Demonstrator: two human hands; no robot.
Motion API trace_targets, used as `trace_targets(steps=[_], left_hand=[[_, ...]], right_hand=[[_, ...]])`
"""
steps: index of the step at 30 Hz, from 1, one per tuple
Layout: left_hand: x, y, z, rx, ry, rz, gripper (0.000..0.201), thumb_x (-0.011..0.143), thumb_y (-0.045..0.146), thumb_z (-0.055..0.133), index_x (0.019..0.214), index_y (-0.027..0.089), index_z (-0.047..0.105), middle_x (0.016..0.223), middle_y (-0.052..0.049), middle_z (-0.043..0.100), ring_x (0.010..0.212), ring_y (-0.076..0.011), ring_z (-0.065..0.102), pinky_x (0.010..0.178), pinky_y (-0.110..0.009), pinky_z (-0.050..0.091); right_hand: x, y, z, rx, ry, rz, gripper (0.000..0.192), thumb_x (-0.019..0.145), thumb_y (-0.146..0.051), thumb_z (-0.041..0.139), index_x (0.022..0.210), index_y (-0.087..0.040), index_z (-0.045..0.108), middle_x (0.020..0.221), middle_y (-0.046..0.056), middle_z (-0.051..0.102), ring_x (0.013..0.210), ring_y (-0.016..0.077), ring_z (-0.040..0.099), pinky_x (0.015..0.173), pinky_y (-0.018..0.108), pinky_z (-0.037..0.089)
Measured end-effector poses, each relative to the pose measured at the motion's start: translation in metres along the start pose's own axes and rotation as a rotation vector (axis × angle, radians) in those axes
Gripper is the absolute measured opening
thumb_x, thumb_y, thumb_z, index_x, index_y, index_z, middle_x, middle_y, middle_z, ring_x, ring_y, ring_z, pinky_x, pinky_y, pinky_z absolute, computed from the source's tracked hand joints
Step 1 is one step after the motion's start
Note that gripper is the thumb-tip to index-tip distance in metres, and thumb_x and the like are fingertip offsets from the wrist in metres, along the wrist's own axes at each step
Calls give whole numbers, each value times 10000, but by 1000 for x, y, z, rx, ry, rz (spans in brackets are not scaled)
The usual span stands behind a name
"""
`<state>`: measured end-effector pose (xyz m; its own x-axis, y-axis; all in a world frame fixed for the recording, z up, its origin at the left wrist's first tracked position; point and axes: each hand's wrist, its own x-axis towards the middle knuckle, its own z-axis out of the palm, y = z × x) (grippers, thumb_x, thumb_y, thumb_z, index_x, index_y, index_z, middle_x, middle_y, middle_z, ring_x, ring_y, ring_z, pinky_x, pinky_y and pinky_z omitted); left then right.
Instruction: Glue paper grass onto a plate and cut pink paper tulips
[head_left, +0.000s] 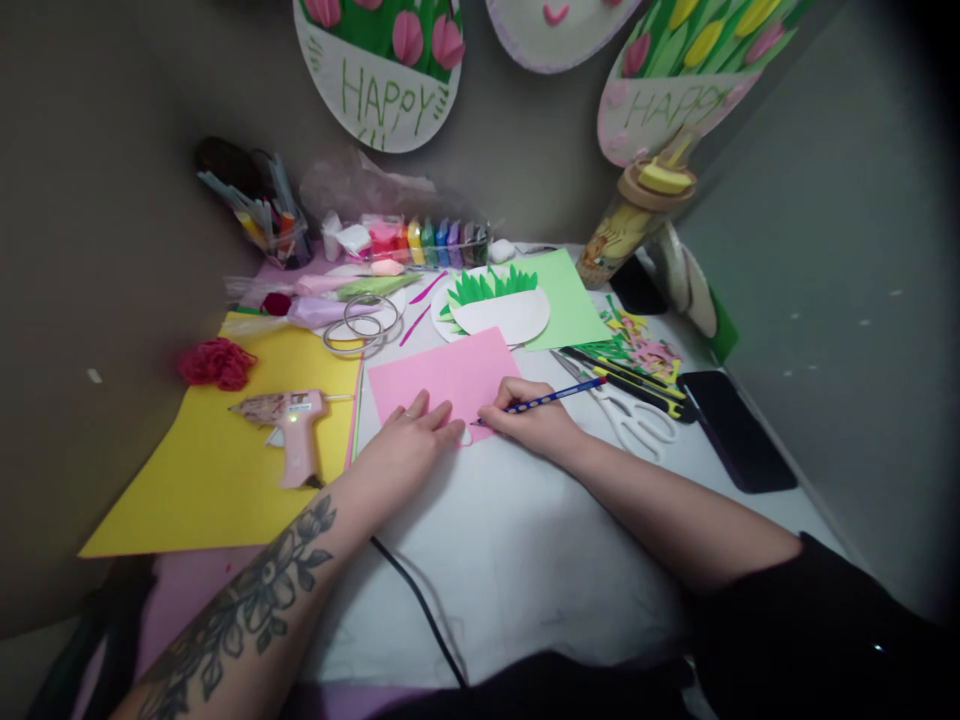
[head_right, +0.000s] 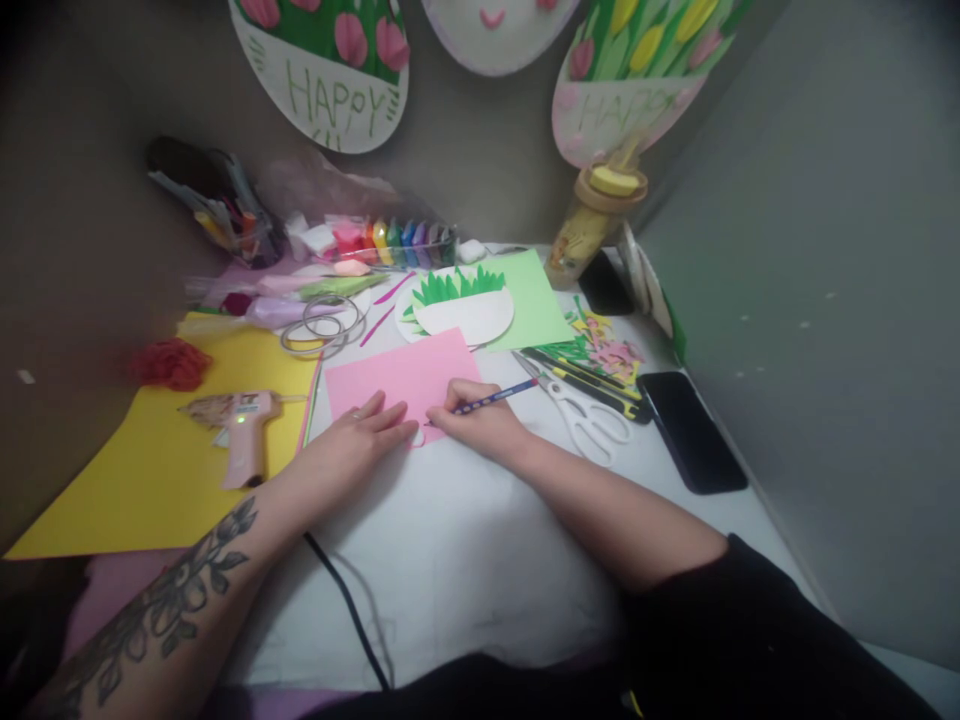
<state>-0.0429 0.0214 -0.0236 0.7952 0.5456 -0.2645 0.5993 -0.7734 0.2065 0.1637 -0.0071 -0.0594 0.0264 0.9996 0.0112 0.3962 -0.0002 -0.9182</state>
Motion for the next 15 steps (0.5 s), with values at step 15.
trace_targets(steps=[15], left_hand=[[0, -1, 2, -17, 8, -1, 485, 882, 56, 295, 1291, 192, 517, 1336, -138, 508, 1303, -337, 365, 966, -504, 419]], right_hand=[[3, 1, -3, 1, -56, -36, 276, 699, -293, 666, 545, -201, 456, 543, -36, 514, 509, 103, 435, 487, 229, 327]])
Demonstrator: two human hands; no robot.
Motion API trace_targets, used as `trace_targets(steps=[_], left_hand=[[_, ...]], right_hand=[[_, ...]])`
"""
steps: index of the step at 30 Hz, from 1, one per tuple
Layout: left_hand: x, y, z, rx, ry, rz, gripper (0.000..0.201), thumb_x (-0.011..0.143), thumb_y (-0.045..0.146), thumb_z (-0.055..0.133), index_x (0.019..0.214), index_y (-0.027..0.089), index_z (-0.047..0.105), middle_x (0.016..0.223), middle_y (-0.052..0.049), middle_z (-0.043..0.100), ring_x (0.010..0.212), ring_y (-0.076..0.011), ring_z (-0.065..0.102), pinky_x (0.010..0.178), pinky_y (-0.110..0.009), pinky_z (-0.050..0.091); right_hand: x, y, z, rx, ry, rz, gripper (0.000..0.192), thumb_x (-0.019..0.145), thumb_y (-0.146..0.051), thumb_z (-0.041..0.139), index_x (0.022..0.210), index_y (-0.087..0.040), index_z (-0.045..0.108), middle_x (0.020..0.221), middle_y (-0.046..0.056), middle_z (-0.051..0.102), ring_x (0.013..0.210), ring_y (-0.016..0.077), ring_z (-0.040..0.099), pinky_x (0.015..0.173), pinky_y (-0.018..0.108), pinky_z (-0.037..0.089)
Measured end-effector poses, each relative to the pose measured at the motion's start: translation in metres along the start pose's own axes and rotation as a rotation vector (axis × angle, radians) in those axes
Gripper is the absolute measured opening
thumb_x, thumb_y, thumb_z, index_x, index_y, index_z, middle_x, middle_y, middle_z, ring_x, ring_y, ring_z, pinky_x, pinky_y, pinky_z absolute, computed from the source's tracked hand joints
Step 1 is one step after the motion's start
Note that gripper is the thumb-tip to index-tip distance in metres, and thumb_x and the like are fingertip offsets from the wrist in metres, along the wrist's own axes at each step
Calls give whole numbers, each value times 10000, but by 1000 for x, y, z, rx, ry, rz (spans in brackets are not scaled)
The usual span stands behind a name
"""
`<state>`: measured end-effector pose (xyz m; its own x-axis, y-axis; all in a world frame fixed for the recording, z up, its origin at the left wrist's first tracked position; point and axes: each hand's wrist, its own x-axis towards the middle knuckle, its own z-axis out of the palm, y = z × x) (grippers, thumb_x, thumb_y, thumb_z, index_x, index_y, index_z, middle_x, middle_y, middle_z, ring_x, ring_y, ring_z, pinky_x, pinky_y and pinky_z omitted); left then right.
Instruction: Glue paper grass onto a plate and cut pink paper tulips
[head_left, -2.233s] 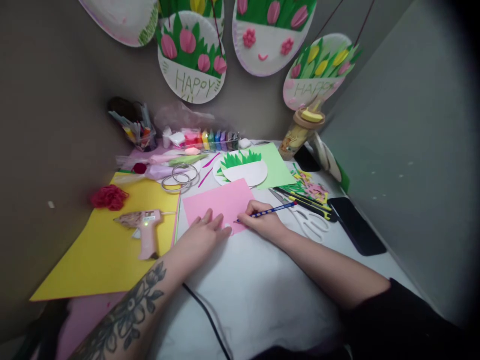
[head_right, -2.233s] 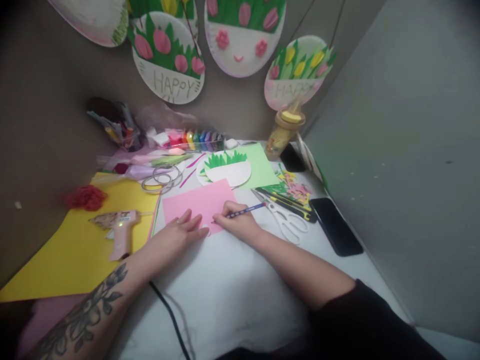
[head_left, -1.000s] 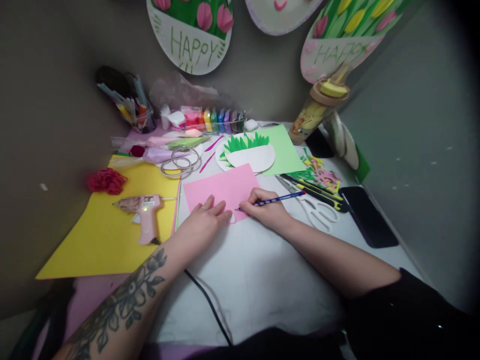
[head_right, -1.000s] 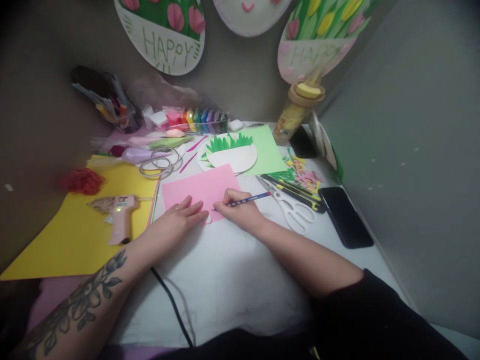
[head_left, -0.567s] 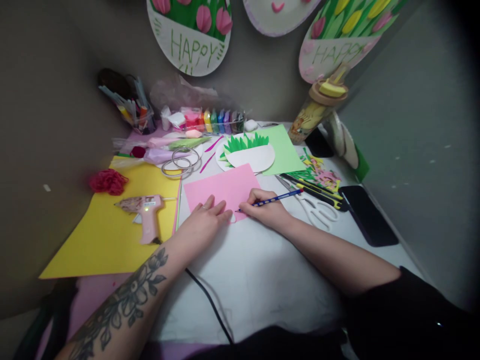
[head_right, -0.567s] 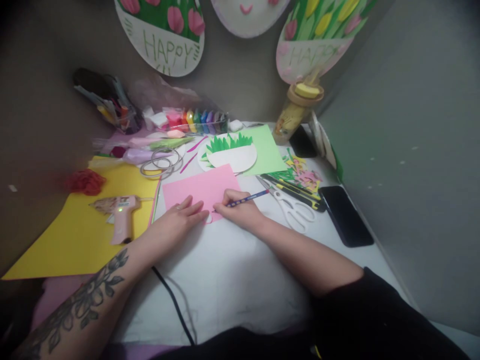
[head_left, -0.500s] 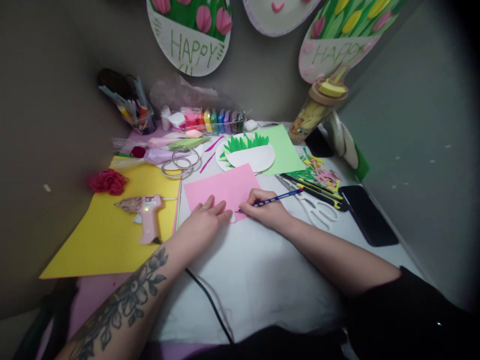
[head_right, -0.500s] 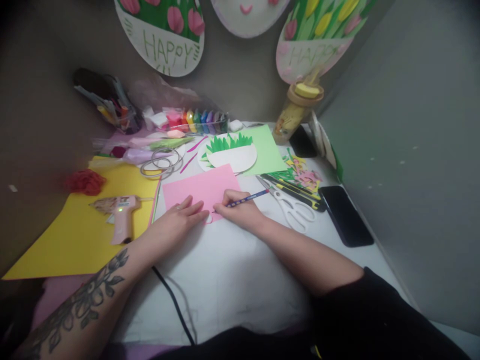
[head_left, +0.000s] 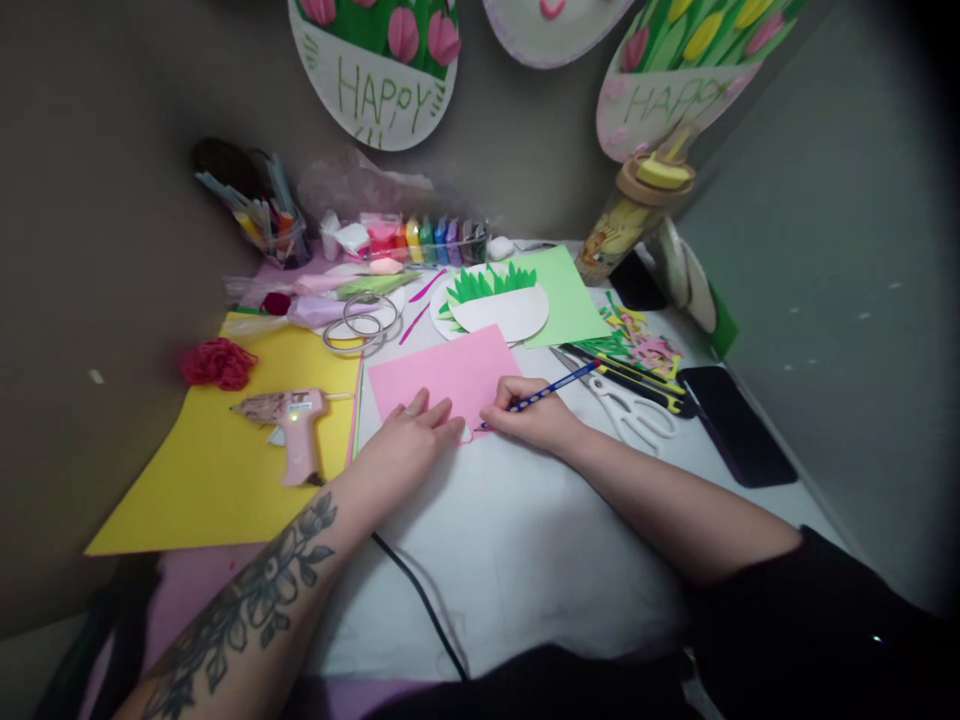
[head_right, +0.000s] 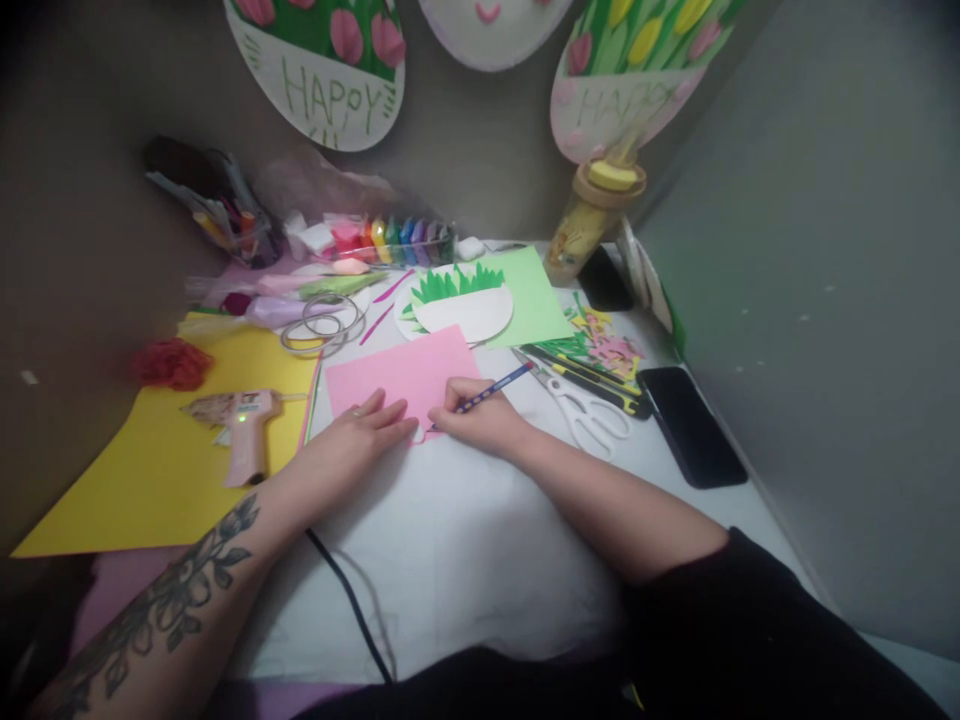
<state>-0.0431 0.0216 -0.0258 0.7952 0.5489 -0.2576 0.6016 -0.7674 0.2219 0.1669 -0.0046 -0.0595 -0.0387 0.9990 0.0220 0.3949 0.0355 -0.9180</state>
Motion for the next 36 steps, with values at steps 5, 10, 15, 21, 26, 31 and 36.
trace_targets(steps=[5, 10, 15, 21, 26, 31, 36], left_hand=[[0, 0, 0, 22, -1, -4, 485, 883, 58, 299, 1290, 208, 514, 1327, -115, 515, 1306, -323, 366, 971, -476, 420], [0, 0, 0, 15, 3, 1, 468, 890, 65, 303, 1280, 202, 520, 1331, -122, 511, 1308, -330, 362, 972, -480, 416], [0, 1, -1, 30, -5, 5, 473, 884, 57, 305, 1286, 191, 517, 1333, -126, 508, 1301, -338, 368, 969, -484, 423], [-1, 2, -4, 50, -14, -4, 465, 887, 58, 314, 1277, 198, 524, 1330, -118, 516, 1305, -327, 378, 971, -473, 429], [-1, 2, -4, 58, -7, -3, 468, 887, 56, 309, 1278, 199, 521, 1343, -116, 511, 1313, -334, 375, 971, -473, 427], [-1, 1, -2, 68, 2, 5, 459, 893, 62, 309, 1276, 198, 523, 1341, -113, 513, 1304, -338, 384, 970, -468, 431], [-1, -1, 1, 70, 32, 23, 454, 887, 60, 339, 1272, 211, 528, 1319, -104, 536, 1296, -317, 404, 984, -454, 424]], right_hand=[[0, -1, 0, 3, -2, -3, 270, 698, -292, 656, 542, -200, 456, 539, -35, 511, 509, 102, 430, 486, 228, 319], [0, 0, 0, 19, -32, 2, 276, 686, -295, 648, 531, -201, 441, 523, -38, 493, 494, 99, 413, 478, 230, 301], [0, 2, 0, 3, -30, -7, 267, 689, -289, 646, 537, -198, 446, 520, -40, 489, 496, 97, 414, 479, 226, 302], [0, 2, 0, 34, -52, 28, 267, 680, -284, 641, 535, -198, 433, 506, -44, 483, 485, 97, 423, 466, 219, 306], [0, 2, -1, 16, -52, 4, 254, 677, -261, 626, 531, -200, 426, 497, -49, 461, 486, 95, 394, 469, 224, 289], [0, 2, -1, 16, -42, -16, 246, 675, -239, 607, 535, -203, 408, 496, -58, 432, 488, 91, 370, 473, 226, 274], [-1, 3, -2, 45, -7, -18, 244, 665, -211, 596, 536, -208, 390, 494, -64, 410, 486, 93, 369, 478, 228, 285]])
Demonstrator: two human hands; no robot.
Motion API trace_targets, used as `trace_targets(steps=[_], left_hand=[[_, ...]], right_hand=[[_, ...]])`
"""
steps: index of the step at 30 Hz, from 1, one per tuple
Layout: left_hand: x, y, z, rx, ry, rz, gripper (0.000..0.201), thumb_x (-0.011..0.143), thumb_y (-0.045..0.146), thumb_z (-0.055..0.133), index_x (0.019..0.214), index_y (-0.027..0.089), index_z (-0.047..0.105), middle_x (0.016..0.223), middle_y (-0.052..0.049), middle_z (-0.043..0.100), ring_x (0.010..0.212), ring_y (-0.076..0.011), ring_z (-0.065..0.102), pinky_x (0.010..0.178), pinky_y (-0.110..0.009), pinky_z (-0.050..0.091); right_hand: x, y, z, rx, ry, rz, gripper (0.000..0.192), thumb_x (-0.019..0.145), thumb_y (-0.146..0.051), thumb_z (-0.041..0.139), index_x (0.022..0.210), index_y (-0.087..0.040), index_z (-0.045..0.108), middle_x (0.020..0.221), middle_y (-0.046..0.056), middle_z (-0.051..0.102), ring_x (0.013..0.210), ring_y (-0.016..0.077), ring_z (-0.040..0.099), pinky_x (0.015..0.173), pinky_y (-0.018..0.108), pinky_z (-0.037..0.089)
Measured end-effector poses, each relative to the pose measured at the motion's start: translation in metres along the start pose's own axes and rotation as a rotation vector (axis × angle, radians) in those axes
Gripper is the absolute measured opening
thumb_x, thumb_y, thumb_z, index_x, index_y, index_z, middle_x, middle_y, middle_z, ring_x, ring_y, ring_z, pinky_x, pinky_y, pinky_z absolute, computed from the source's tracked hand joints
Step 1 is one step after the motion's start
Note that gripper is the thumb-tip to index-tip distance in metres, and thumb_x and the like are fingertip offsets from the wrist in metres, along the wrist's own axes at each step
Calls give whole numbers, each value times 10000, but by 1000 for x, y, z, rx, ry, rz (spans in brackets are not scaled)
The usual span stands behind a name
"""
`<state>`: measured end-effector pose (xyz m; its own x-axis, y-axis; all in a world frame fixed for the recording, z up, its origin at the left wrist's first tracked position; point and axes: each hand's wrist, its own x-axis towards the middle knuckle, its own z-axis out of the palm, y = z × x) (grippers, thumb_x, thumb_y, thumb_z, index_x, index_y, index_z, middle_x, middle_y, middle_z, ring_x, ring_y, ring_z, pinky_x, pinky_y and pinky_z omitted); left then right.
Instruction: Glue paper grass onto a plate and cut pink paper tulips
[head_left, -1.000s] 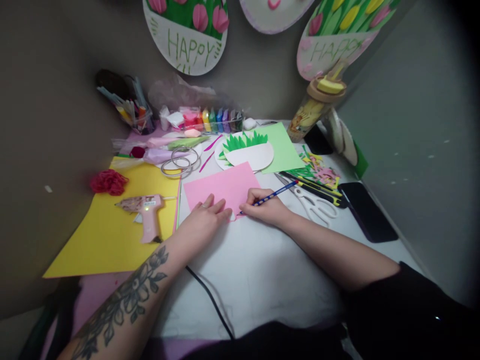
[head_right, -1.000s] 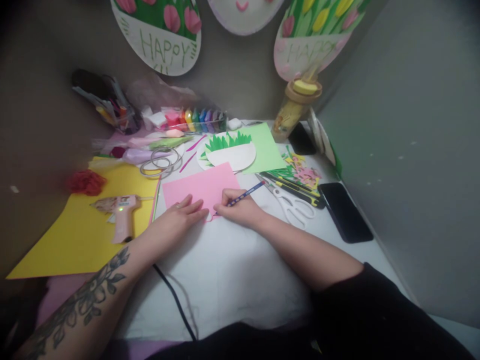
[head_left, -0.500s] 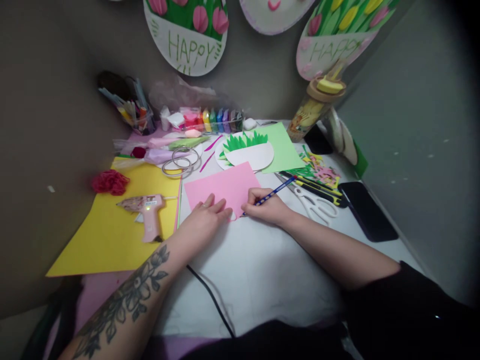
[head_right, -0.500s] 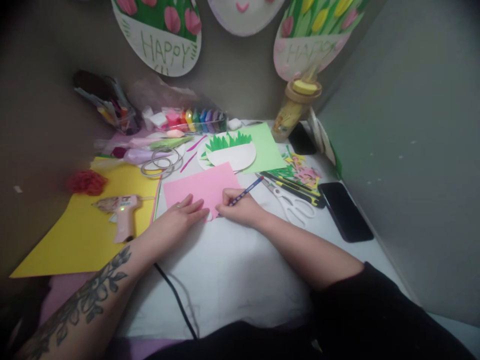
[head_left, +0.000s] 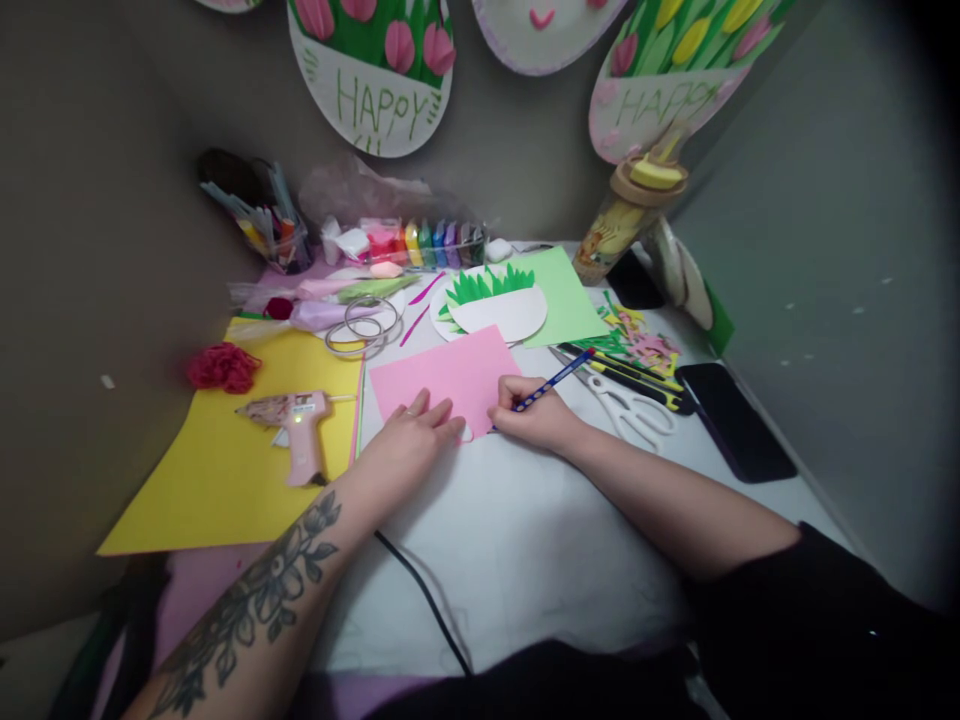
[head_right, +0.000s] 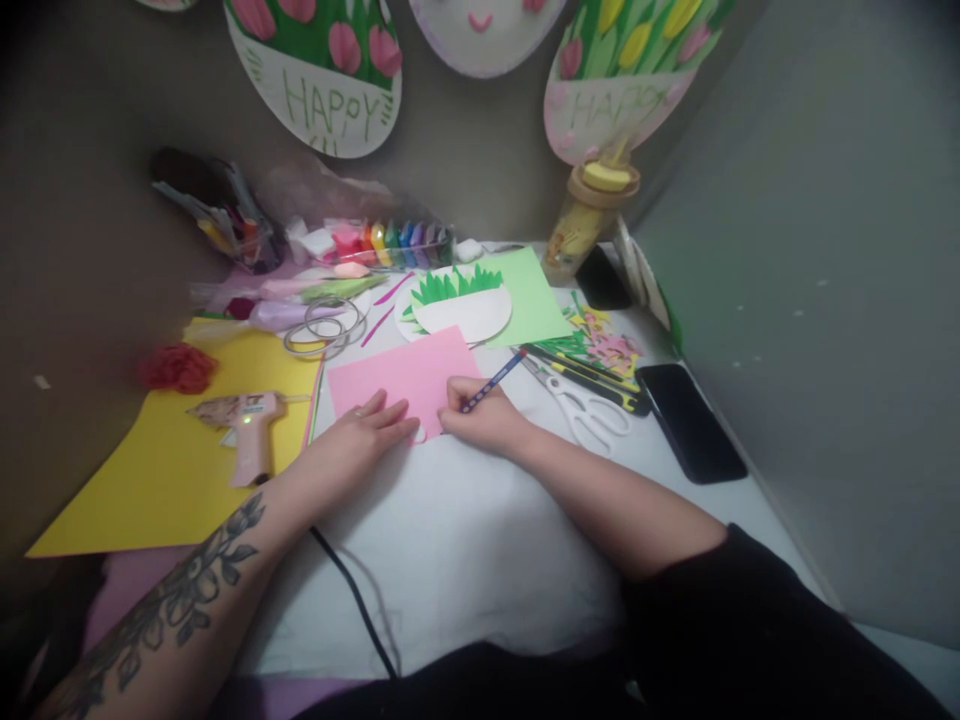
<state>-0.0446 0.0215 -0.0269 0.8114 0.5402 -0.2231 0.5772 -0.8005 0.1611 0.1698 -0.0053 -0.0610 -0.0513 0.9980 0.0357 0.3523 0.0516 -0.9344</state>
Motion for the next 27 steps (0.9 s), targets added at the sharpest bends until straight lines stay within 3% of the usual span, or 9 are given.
trace_targets(steps=[6, 19, 27], left_hand=[[1, 1, -1, 8, -13, -18, 462, 879, 50, 336, 1267, 208, 533, 1325, -104, 531, 1303, -329, 398, 973, -455, 433], [0, 1, 0, -29, 4, -3, 455, 875, 62, 338, 1263, 199, 533, 1316, -106, 529, 1298, -309, 390, 991, -455, 415], [0, 1, 0, -44, -6, -17, 444, 886, 69, 329, 1259, 200, 531, 1321, -103, 519, 1312, -325, 369, 994, -462, 407]], right_hand=[[1, 1, 0, 3, 153, 6, 268, 696, -249, 633, 550, -208, 412, 511, -57, 443, 510, 106, 395, 503, 237, 314], [1, -2, 5, -52, 71, 9, 292, 716, -290, 680, 563, -202, 447, 540, -48, 487, 527, 109, 423, 501, 236, 322], [1, -1, 6, -70, 124, 13, 297, 725, -305, 673, 567, -206, 442, 529, -50, 479, 533, 114, 424, 502, 235, 322]])
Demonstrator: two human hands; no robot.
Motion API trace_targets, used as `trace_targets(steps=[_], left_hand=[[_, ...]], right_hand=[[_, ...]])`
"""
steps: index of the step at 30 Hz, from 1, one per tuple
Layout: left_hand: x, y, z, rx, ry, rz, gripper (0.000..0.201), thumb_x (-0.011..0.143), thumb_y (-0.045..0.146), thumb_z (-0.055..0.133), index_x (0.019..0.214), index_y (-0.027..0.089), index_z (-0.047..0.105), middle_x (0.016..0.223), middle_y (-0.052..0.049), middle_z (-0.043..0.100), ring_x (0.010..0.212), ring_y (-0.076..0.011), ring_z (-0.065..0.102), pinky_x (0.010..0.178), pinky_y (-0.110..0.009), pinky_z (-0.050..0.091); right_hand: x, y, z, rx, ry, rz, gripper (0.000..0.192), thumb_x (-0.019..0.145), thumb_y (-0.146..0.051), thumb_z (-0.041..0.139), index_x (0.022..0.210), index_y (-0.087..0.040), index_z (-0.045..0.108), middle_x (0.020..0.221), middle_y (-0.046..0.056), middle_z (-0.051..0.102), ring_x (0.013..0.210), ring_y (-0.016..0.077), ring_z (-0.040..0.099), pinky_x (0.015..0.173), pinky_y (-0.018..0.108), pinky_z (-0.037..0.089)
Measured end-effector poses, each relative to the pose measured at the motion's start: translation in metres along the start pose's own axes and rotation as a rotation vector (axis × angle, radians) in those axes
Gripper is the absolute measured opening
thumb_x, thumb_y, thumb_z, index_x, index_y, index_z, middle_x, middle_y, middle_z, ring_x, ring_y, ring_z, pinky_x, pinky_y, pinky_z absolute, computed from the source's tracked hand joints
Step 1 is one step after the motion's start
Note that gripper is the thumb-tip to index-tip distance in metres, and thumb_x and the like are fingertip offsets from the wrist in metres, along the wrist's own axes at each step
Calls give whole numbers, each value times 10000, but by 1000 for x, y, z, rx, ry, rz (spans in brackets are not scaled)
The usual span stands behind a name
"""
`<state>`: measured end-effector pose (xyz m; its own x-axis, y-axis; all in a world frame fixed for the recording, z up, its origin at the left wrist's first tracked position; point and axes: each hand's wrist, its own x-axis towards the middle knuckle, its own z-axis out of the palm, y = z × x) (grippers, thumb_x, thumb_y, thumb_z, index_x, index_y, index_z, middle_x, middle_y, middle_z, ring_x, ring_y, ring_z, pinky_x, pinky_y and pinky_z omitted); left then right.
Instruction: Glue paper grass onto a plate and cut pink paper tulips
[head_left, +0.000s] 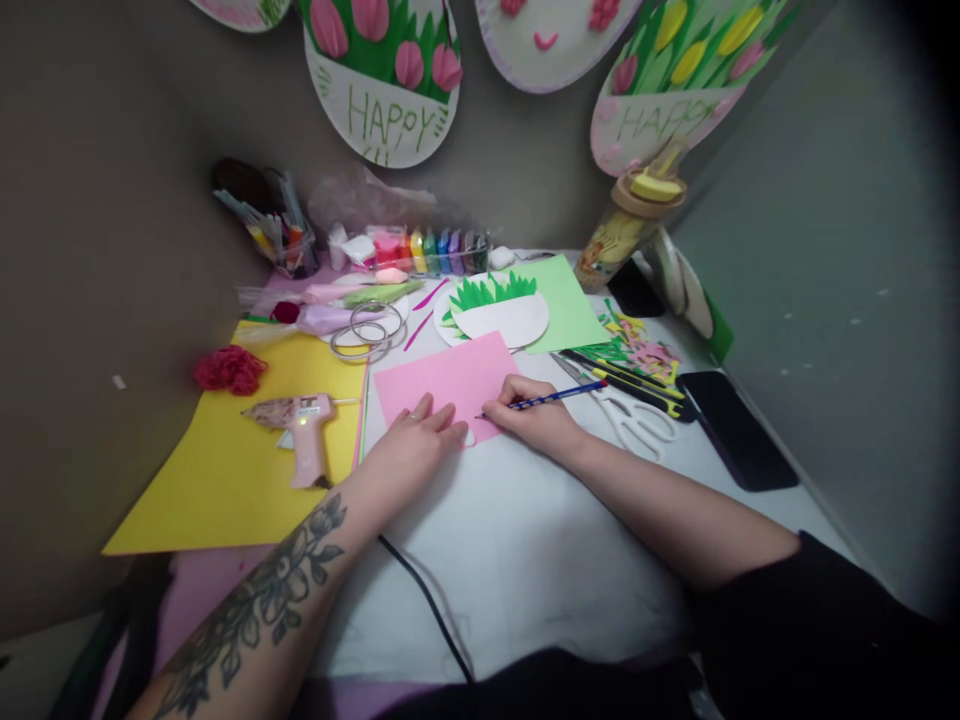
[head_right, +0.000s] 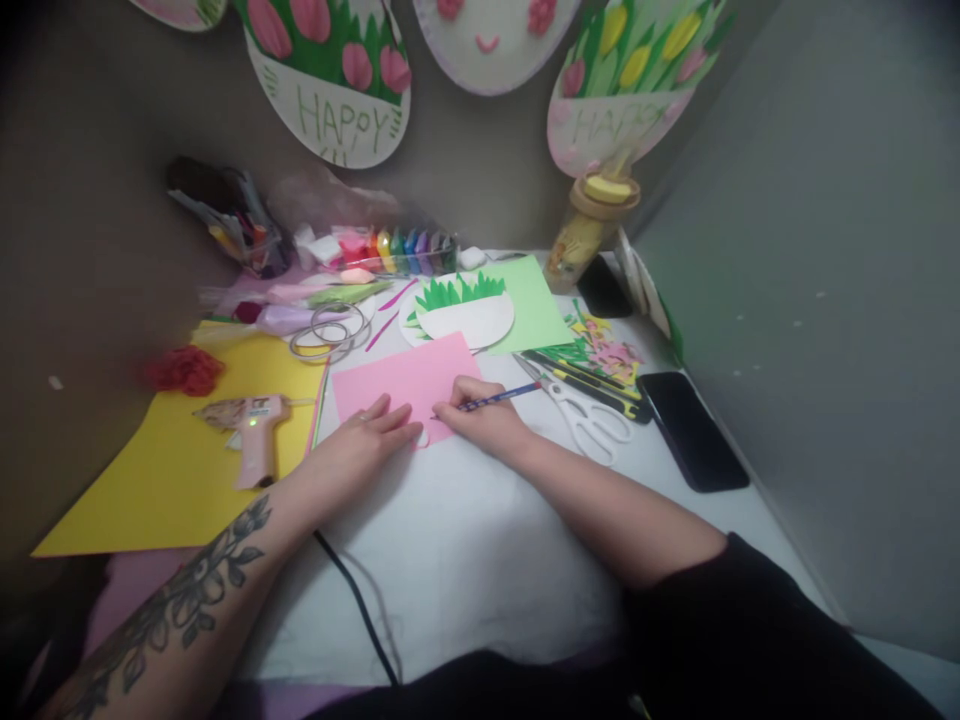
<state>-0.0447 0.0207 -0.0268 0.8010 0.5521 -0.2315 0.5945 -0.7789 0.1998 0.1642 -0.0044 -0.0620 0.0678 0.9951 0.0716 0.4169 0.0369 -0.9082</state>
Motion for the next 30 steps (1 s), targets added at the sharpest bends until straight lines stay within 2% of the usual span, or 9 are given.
trace_targets(steps=[6, 13, 19, 26, 30], left_hand=[[0, 1, -2, 20, 0, 11, 431, 882, 70, 345, 1251, 195, 530, 1301, -100, 525, 1282, -316, 390, 982, -448, 417], [0, 1, -3, 31, 6, 19, 437, 869, 59, 347, 1237, 197, 538, 1286, -102, 531, 1273, -308, 394, 967, -443, 426], [1, 2, -4, 31, -6, 14, 432, 874, 65, 341, 1235, 190, 542, 1283, -113, 535, 1271, -305, 401, 969, -439, 422], [0, 2, -5, 13, -8, 7, 435, 882, 70, 347, 1252, 191, 539, 1314, -110, 525, 1296, -318, 384, 979, -452, 419], [0, 2, -5, 10, -13, -1, 436, 880, 66, 354, 1254, 198, 536, 1321, -111, 519, 1313, -320, 370, 987, -453, 410]], right_hand=[[0, -1, 0, -17, -25, 9, 296, 716, -304, 675, 564, -206, 441, 532, -46, 487, 536, 118, 430, 502, 236, 324], [0, -2, 0, -16, 34, 5, 292, 722, -309, 663, 566, -209, 438, 528, -46, 481, 540, 122, 436, 512, 240, 333], [-1, -3, 0, -5, -19, 7, 296, 713, -299, 672, 563, -207, 435, 522, -50, 467, 526, 114, 416, 494, 234, 314], [0, -3, 1, -20, 51, 3, 297, 719, -300, 659, 557, -208, 428, 520, -47, 474, 532, 120, 435, 509, 237, 331], [0, -3, 1, -10, 22, 16, 297, 720, -310, 662, 560, -209, 432, 524, -44, 484, 532, 121, 441, 503, 236, 332]])
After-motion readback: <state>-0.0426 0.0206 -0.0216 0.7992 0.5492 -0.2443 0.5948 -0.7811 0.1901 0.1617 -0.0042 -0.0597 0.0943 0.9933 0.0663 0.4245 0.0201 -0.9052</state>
